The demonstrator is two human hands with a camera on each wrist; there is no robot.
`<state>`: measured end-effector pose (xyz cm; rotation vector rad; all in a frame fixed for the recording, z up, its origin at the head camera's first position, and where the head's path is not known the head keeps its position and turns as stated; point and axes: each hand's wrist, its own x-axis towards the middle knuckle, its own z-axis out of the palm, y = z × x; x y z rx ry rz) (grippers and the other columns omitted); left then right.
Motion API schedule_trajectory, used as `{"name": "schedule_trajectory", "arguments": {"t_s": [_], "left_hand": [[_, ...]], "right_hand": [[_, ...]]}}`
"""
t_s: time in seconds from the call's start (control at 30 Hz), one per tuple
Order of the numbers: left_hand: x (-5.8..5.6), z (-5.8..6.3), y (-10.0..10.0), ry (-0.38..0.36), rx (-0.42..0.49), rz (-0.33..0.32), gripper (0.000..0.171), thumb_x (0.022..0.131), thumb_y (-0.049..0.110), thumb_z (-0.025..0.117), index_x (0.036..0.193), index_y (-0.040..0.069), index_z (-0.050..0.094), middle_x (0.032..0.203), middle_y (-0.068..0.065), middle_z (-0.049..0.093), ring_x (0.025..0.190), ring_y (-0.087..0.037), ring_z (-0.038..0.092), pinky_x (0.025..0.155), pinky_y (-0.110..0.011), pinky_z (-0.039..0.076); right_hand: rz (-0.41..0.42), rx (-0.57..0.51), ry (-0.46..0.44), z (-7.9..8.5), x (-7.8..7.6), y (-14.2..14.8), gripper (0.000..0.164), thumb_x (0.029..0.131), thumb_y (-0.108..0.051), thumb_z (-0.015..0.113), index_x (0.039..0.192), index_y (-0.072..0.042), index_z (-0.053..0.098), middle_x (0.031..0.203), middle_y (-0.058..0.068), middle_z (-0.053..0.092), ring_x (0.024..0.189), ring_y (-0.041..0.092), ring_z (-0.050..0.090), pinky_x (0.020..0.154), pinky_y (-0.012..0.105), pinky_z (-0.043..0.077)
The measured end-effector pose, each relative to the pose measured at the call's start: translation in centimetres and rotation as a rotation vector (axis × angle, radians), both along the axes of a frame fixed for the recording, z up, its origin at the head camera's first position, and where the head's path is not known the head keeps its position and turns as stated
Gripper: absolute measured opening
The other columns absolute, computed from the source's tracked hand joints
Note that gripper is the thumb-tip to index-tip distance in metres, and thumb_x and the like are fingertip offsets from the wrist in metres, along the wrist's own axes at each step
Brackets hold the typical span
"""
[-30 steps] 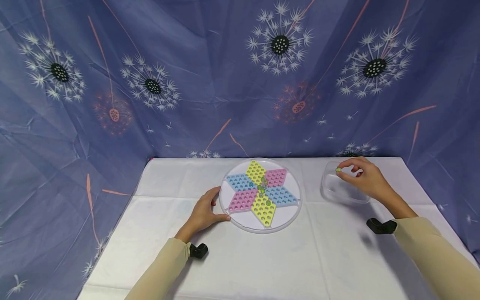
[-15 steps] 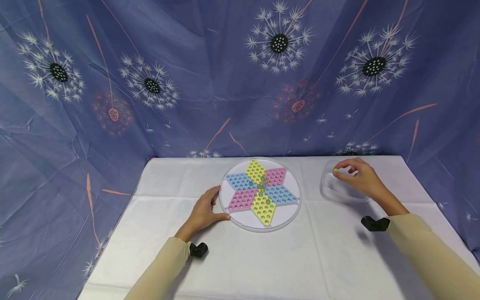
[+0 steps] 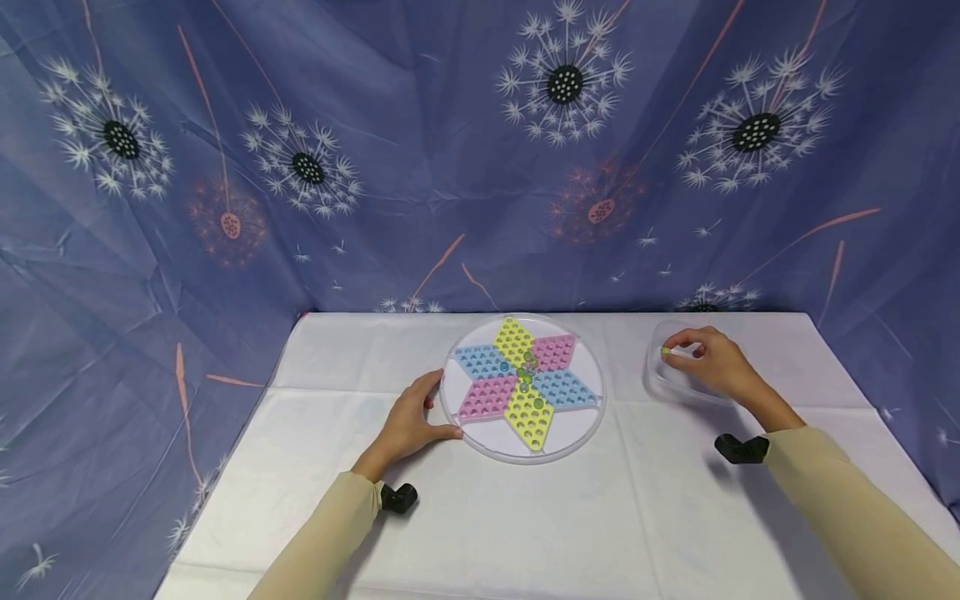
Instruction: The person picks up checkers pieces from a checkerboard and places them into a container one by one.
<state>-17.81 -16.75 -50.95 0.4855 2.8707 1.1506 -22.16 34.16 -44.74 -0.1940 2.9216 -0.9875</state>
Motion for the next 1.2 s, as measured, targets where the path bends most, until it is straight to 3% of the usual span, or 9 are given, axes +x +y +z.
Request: {"name": "schedule_trajectory", "arguments": {"t_s": [0.37,0.73,1.2], "left_hand": [[-0.09,0.24,0.11,0.007,0.005,0.0,0.109,0.066,0.031,0.099,0.155,0.003,0.042,0.107,-0.007,0.054,0.092,-0.02,0.047,0.082,-0.038,0.038],[-0.15,0.13,0.06,0.006,0.008,0.0,0.11,0.065,0.032,0.099,0.155,0.004,0.043,0.106,-0.007,0.054,0.092,-0.02,0.047,0.082,-0.037,0.038],[-0.12,-0.02,-0.05,-0.005,0.013,0.002,0.11,0.066,0.033,0.099,0.155,0.005,0.043,0.104,-0.006,0.054,0.092,-0.02,0.047,0.082,-0.038,0.038]], "right_hand": [[-0.004,0.002,0.028,-0.12,0.16,0.04,0.035,0.098,-0.036,0.071,0.119,-0.008,0.072,0.121,0.021,0.055,0.101,0.036,0.051,0.075,0.042,0.043],[-0.02,-0.022,0.034,-0.23,0.27,0.11,0.05,0.097,-0.042,0.072,0.131,-0.007,0.066,0.123,0.021,0.055,0.104,0.038,0.052,0.077,0.044,0.044],[-0.02,-0.013,0.028,-0.09,0.32,0.2,0.052,0.097,-0.045,0.07,0.133,-0.008,0.065,0.124,0.02,0.053,0.104,0.038,0.051,0.078,0.046,0.044]]}}
